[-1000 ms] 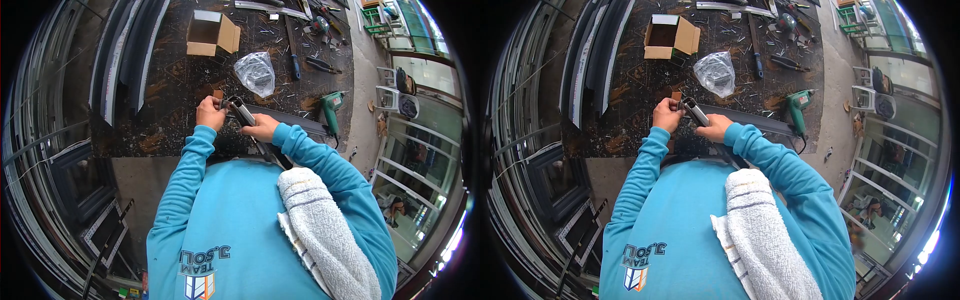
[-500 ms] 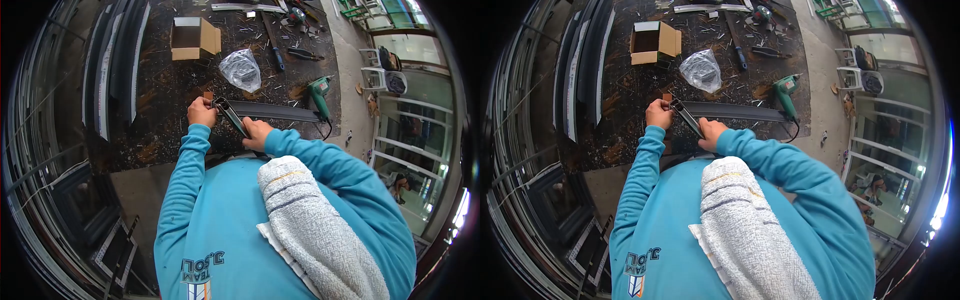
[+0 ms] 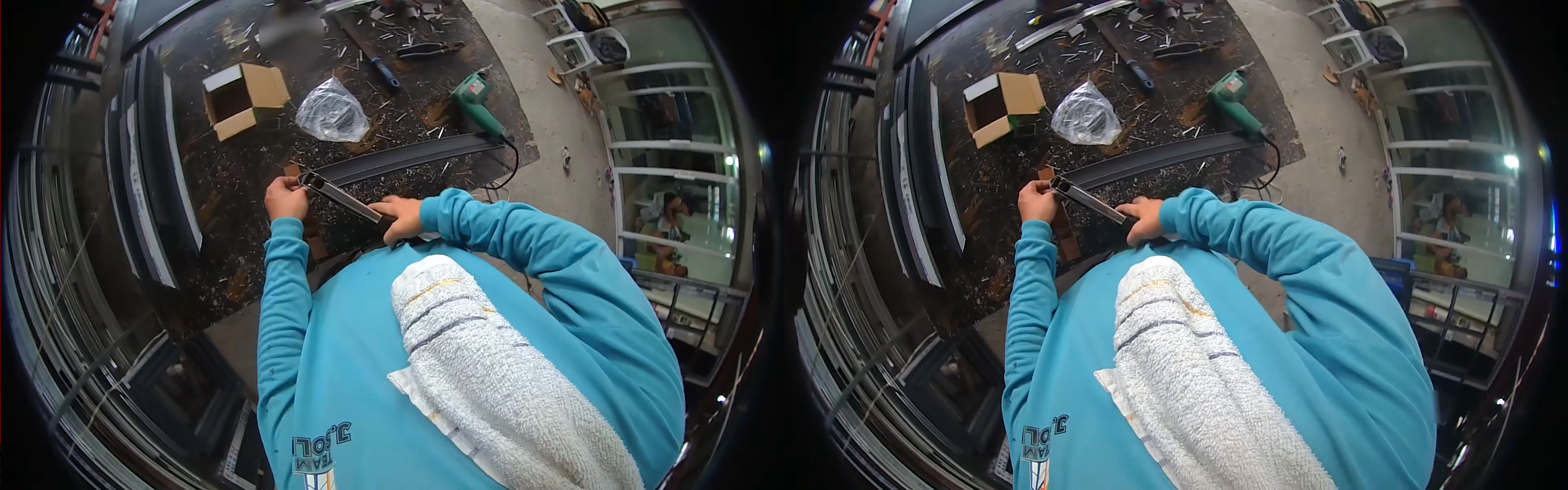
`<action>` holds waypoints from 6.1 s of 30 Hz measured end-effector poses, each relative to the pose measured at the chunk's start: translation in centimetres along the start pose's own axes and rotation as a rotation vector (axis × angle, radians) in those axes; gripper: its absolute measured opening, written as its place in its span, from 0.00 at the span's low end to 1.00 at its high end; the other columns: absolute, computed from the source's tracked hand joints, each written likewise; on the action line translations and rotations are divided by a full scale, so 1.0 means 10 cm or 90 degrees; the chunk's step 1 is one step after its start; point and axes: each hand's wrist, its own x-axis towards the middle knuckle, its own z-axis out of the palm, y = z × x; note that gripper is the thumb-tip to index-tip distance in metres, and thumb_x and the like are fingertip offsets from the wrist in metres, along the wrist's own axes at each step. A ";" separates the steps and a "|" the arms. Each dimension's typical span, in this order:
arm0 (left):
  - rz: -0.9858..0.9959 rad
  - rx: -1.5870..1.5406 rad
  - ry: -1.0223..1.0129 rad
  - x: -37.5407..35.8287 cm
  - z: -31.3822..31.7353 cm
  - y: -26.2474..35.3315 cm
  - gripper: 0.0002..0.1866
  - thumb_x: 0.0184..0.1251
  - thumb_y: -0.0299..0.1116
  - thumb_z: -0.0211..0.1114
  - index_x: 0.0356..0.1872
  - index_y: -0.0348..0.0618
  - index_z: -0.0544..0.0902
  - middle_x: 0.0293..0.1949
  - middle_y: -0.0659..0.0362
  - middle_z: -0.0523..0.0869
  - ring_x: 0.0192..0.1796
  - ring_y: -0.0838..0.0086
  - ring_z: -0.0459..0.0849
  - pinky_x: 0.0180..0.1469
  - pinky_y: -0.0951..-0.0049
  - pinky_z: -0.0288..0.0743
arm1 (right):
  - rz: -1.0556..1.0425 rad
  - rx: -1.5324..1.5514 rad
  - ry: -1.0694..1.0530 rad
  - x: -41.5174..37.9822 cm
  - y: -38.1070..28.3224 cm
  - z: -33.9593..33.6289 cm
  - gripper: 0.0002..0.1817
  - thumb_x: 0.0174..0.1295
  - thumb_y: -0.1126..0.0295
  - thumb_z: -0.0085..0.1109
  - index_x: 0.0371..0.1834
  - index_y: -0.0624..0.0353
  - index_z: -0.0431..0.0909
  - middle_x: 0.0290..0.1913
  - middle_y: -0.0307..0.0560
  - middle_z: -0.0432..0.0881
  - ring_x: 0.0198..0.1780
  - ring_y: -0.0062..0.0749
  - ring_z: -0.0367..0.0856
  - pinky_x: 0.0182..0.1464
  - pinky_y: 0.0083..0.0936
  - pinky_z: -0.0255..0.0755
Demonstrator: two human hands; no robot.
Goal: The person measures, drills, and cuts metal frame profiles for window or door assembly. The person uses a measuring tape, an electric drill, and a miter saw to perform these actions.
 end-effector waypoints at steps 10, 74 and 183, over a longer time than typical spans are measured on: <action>-0.058 -0.067 -0.056 0.11 0.06 -0.14 0.13 0.45 0.21 0.71 0.36 0.32 0.82 0.31 0.55 0.86 0.33 0.74 0.84 0.38 0.74 0.78 | -0.052 0.150 0.080 0.00 0.09 0.07 0.27 0.39 0.63 0.64 0.47 0.58 0.74 0.36 0.53 0.82 0.42 0.46 0.81 0.45 0.35 0.73; 0.566 0.184 -0.172 -0.14 -0.20 -0.12 0.33 0.42 0.36 0.76 0.55 0.47 0.76 0.54 0.57 0.80 0.56 0.60 0.75 0.59 0.61 0.69 | -0.306 0.257 -0.020 -1.19 -0.21 -1.32 0.48 0.40 0.70 0.63 0.71 0.65 0.55 0.57 0.58 0.76 0.56 0.40 0.77 0.58 0.30 0.68; 0.078 0.344 0.096 0.79 0.50 1.27 0.09 0.51 0.32 0.64 0.34 0.45 0.83 0.36 0.48 0.85 0.41 0.55 0.85 0.42 0.60 0.78 | -0.488 0.315 0.512 0.13 1.26 -1.99 0.22 0.52 0.70 0.67 0.47 0.62 0.67 0.26 0.39 0.74 0.29 0.16 0.69 0.31 0.18 0.67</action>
